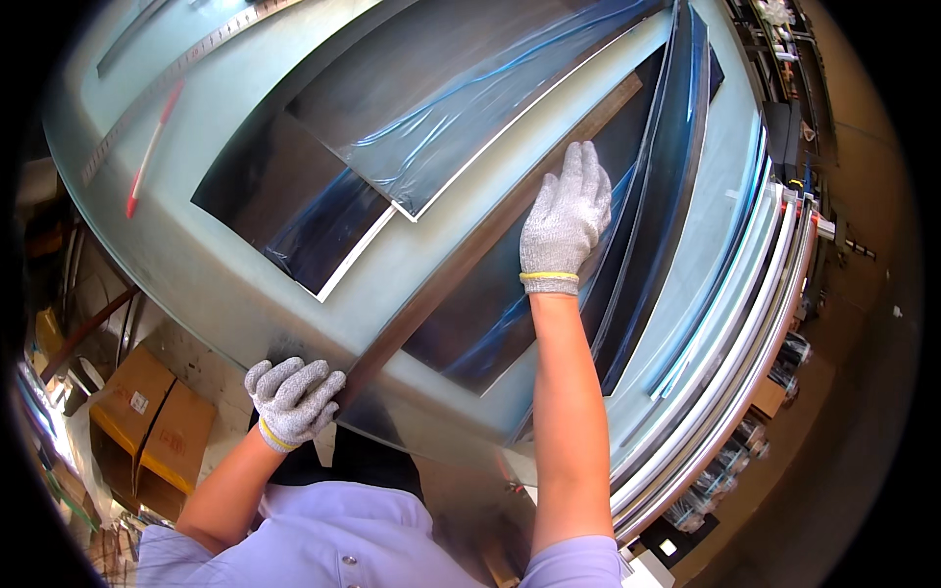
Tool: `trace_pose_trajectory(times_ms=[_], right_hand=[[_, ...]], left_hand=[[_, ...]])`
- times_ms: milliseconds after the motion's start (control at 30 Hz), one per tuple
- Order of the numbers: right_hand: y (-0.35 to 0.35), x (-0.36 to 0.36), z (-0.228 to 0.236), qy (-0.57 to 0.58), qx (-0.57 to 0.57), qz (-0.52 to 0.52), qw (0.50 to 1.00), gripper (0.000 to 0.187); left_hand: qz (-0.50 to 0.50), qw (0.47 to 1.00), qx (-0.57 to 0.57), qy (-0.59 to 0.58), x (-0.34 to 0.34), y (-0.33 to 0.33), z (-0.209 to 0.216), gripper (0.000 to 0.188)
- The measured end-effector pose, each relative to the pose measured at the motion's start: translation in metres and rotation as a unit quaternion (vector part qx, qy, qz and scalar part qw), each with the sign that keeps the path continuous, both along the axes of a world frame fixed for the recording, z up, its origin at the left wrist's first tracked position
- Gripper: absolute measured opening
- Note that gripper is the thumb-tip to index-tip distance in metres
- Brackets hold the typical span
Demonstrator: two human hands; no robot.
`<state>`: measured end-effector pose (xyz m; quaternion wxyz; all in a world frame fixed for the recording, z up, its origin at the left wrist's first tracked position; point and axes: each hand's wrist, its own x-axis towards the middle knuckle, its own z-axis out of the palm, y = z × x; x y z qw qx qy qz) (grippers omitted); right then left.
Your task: The person measures and marks several dark rectangular panels on a workbench using a metal ruler and a red marker. They repeatedly align the ruler, make marks, and reposition the panels to continue marking different sections.
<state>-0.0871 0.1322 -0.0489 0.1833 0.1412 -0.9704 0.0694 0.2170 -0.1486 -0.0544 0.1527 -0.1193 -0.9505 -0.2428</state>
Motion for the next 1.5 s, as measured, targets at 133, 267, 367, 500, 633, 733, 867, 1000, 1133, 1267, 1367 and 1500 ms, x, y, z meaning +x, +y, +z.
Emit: trace_pose_trajectory(times_ms=[133, 267, 367, 500, 633, 733, 867, 1000, 1133, 1267, 1367, 1500], right_hand=[[0.006, -0.002, 0.007, -0.040, 0.000, 0.017, 0.999, 0.051], [0.012, 0.004, 0.018, -0.126, 0.012, 0.046, 0.991, 0.075], [0.006, 0.005, 0.040, -0.235, 0.074, 0.034, 0.969, 0.105], [-0.008, 0.002, 0.063, -0.334, 0.142, -0.013, 0.932, 0.128], [-0.027, -0.002, 0.078, -0.378, 0.176, -0.042, 0.908, 0.129], [-0.036, -0.002, 0.085, -0.392, 0.186, -0.050, 0.900, 0.127], [-0.045, -0.005, 0.094, -0.414, 0.164, -0.059, 0.894, 0.127], [-0.041, -0.011, 0.087, -0.434, 0.152, -0.072, 0.885, 0.134], [-0.035, -0.011, 0.079, -0.439, 0.143, -0.098, 0.882, 0.138], [-0.044, -0.014, 0.078, -0.452, 0.153, -0.105, 0.873, 0.141], [-0.047, -0.013, 0.081, -0.451, 0.157, -0.104, 0.873, 0.141], [-0.049, -0.012, 0.085, -0.454, 0.167, -0.109, 0.868, 0.143]], left_hand=[[0.007, 1.000, 0.008, 0.009, -0.003, 0.000, 0.002, 0.034], [0.014, 1.000, 0.008, 0.019, -0.005, 0.001, 0.002, 0.034], [0.015, 1.000, 0.015, 0.021, -0.005, 0.001, 0.002, 0.035], [0.009, 1.000, 0.000, 0.023, -0.004, 0.002, 0.000, 0.032], [0.009, 1.000, 0.018, 0.015, -0.005, 0.002, 0.005, 0.046], [0.002, 1.000, 0.012, -0.007, -0.004, 0.000, 0.009, 0.046], [-0.052, 0.994, 0.071, -0.070, -0.012, -0.016, 0.032, 0.045], [0.015, 0.994, 0.103, -0.028, -0.051, -0.064, 0.064, 0.044], [0.172, 0.980, 0.036, 0.097, -0.135, -0.142, 0.069, 0.042], [0.288, 0.944, -0.035, 0.157, -0.231, -0.242, 0.062, 0.037], [0.304, 0.939, -0.090, 0.133, -0.310, -0.299, 0.066, 0.035], [0.285, 0.936, -0.184, 0.093, -0.409, -0.347, 0.064, 0.036]])
